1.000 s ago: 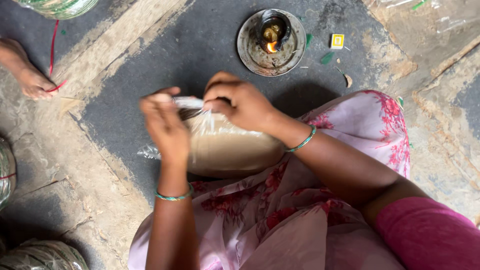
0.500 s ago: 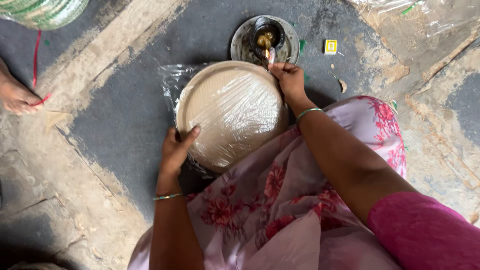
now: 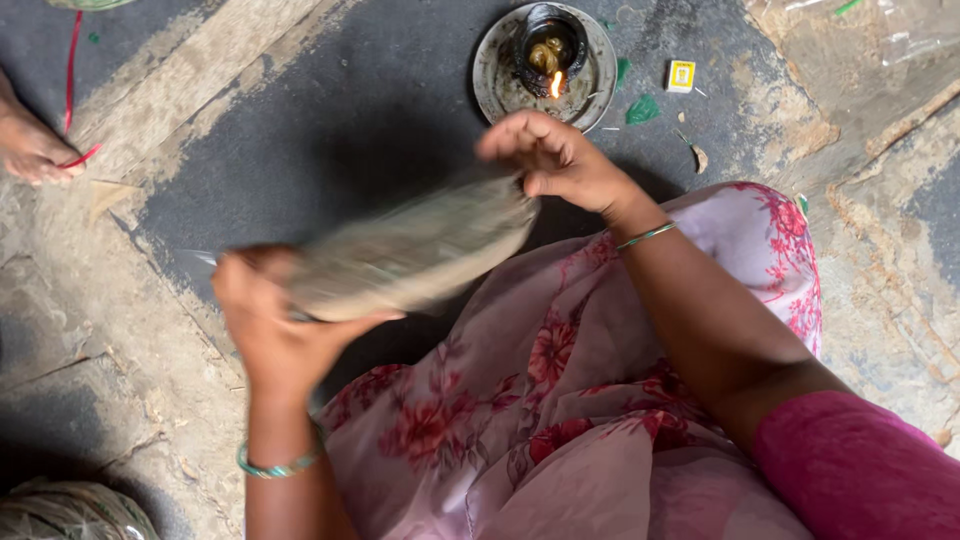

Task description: The person sits on the floor and wraps stacks of green leaf-patterned plates with clear plastic film. They repeatedly pick up a stack, wrap it tightly by hand, and place it aside. A small oil lamp with a flame is visible on the floor nearby.

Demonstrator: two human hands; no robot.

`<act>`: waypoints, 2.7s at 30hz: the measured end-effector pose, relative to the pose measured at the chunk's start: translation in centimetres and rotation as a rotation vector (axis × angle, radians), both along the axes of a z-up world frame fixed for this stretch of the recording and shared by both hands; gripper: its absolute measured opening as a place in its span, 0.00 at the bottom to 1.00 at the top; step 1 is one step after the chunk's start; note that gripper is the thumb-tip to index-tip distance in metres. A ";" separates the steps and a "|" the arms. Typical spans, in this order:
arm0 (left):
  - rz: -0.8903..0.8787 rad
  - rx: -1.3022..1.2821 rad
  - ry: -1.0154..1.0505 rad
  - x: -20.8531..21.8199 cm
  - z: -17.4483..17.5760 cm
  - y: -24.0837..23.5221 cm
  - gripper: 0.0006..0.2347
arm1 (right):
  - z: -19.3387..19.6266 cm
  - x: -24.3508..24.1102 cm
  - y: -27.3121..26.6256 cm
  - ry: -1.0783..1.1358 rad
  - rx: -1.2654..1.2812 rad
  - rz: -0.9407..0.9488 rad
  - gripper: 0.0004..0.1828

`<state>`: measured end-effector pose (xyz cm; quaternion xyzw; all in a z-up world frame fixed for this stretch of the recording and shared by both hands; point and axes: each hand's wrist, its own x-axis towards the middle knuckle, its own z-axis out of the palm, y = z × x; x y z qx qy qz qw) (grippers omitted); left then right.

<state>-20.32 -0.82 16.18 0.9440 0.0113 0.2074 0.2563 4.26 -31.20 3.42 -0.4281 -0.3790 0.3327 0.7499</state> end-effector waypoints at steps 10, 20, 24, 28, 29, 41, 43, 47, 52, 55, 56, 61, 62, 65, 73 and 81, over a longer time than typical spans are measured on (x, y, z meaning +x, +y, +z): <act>0.343 -0.399 0.522 -1.4 -13.9 7.0 0.37 | -9.3 -1.6 3.2 -0.011 -1.043 0.065 0.29; 0.321 0.216 0.936 -3.9 -10.8 2.9 0.10 | 0.0 -6.1 3.5 -1.169 -1.325 -0.039 0.19; 0.474 0.727 0.323 -10.9 4.6 0.6 0.05 | 16.4 -6.8 -3.9 -0.532 -1.696 -0.227 0.31; 0.526 0.344 0.070 -9.7 8.1 3.0 0.05 | 19.5 -2.1 -2.5 -1.057 -0.692 -0.197 0.12; 0.529 0.207 0.063 -8.1 7.6 3.7 0.05 | 17.6 -2.3 -0.1 -0.899 -0.625 -0.219 0.10; 0.630 -0.447 0.159 0.9 -6.2 6.9 0.06 | 7.4 -2.8 5.2 -0.606 -0.149 -0.498 0.03; 0.622 -0.441 0.305 3.5 -11.1 7.4 0.08 | 4.4 -2.3 4.9 -0.454 -0.207 -0.513 0.02; 0.535 -0.198 0.080 8.1 -17.6 5.2 0.08 | -2.3 0.0 2.7 0.290 -0.429 -0.523 0.03; 0.441 -0.266 0.223 14.5 -18.7 2.6 0.09 | -9.1 3.6 -0.3 0.474 -0.344 -0.750 0.14; 0.427 -0.239 0.283 16.5 -18.7 1.4 0.10 | -10.4 5.5 -0.5 0.480 -0.254 -0.931 0.14; 0.415 -0.223 0.277 16.9 -18.7 1.4 0.10 | -10.2 5.7 -0.4 0.508 -0.273 -0.946 0.16; 0.394 -0.232 0.283 17.0 -20.2 2.3 0.11 | -7.7 5.4 0.7 0.544 -0.287 -0.969 0.21; 0.389 -0.216 0.279 16.8 -20.5 2.4 0.11 | -7.4 5.2 0.7 0.525 -0.290 -0.962 0.21; 0.400 -0.214 0.260 16.4 -20.1 3.2 0.11 | -7.9 5.3 0.2 0.404 -0.291 -0.837 0.17; -0.011 -0.265 -0.117 9.6 -3.1 1.6 0.03 | 4.5 -0.3 1.5 0.044 -0.430 0.102 0.23; -0.090 -0.177 -0.069 8.8 3.1 -7.8 0.04 | 12.2 -5.5 5.0 -0.420 -0.280 -0.281 0.07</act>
